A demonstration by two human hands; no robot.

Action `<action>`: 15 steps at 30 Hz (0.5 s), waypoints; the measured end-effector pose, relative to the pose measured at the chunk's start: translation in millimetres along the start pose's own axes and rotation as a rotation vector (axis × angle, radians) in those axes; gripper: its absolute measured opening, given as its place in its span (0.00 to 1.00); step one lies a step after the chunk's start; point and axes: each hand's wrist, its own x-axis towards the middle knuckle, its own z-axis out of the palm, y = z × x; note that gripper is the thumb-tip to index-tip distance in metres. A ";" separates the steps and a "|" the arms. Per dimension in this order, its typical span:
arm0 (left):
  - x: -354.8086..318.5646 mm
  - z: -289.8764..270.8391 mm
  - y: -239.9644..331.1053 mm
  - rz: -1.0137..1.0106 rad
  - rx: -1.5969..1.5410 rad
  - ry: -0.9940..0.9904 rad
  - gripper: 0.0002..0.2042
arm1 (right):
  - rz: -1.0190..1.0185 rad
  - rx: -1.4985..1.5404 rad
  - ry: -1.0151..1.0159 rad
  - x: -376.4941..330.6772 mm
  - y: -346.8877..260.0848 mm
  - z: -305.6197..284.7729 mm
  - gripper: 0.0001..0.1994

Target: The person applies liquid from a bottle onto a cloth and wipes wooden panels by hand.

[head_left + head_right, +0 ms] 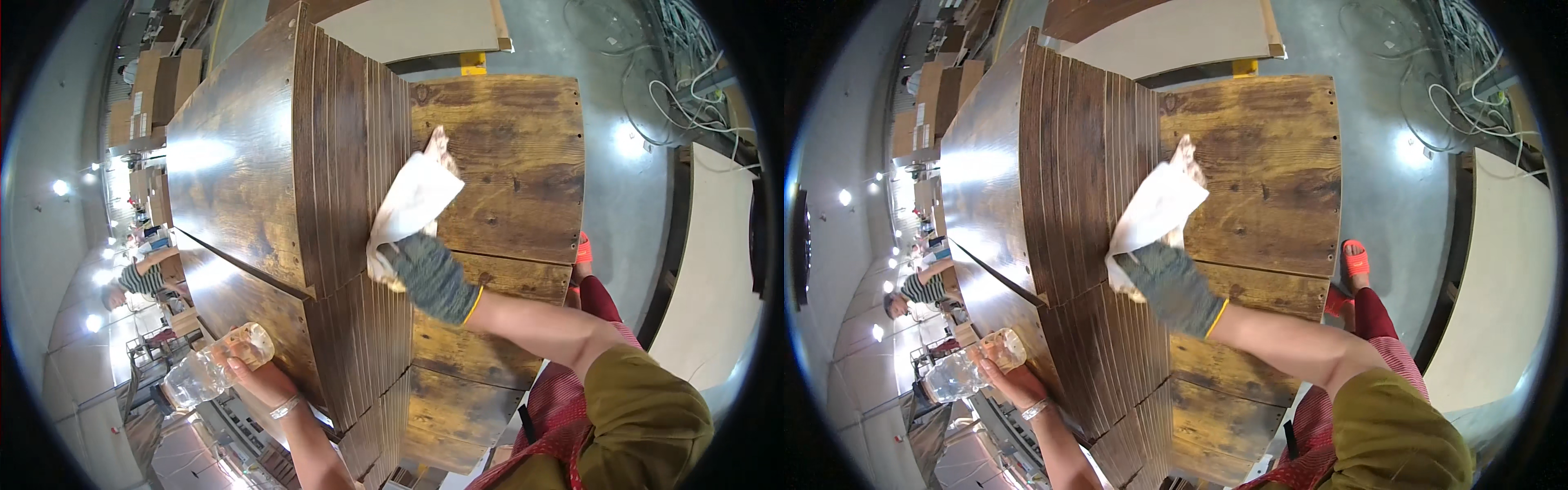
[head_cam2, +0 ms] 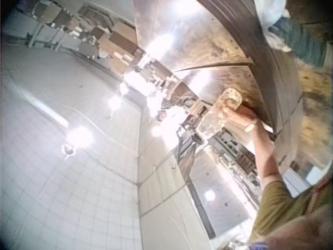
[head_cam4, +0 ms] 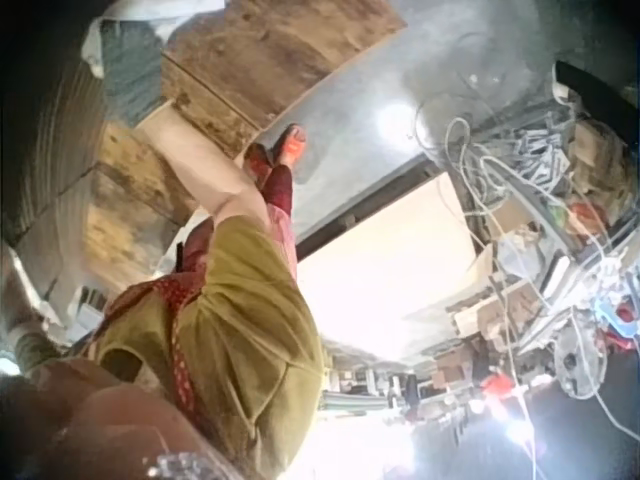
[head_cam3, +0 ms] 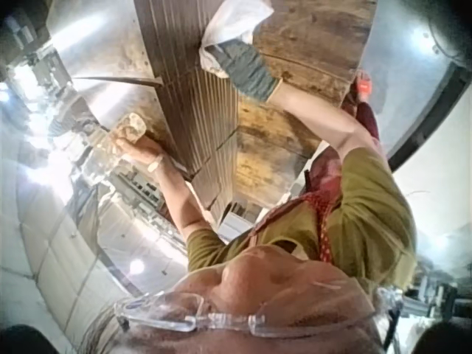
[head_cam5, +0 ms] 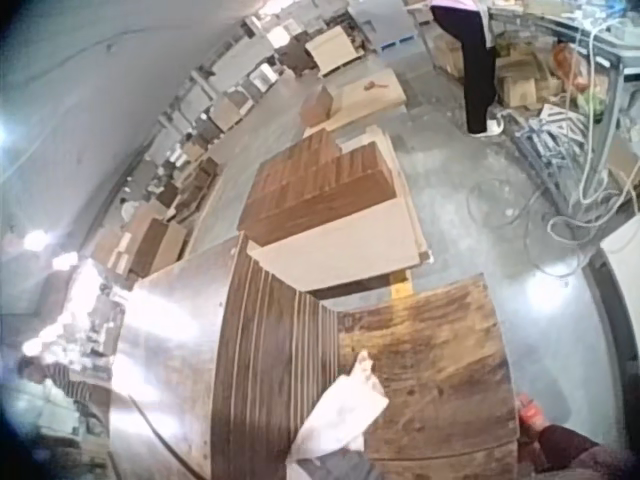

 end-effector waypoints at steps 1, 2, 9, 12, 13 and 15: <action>2.4 -0.1 -1.8 0.008 0.028 0.012 0.33 | 0.213 0.431 0.051 13.4 11.4 -0.4 0.21; 3.8 -1.5 -2.9 0.008 0.033 0.012 0.33 | 0.113 0.104 0.061 29.4 24.4 -4.8 0.21; 0.6 -4.9 -1.5 0.016 0.031 0.007 0.35 | 0.180 0.109 -0.066 -7.7 -10.1 9.3 0.21; -1.3 -0.5 0.0 0.017 0.019 0.006 0.33 | 0.035 0.104 -0.117 -1.2 -0.6 6.5 0.21; -1.4 -0.9 -0.4 0.020 0.011 -0.013 0.31 | -0.023 0.104 0.034 19.7 19.3 3.5 0.21; -5.2 5.4 6.4 0.011 0.023 0.038 0.31 | 0.078 -0.016 0.081 72.9 42.7 -28.6 0.21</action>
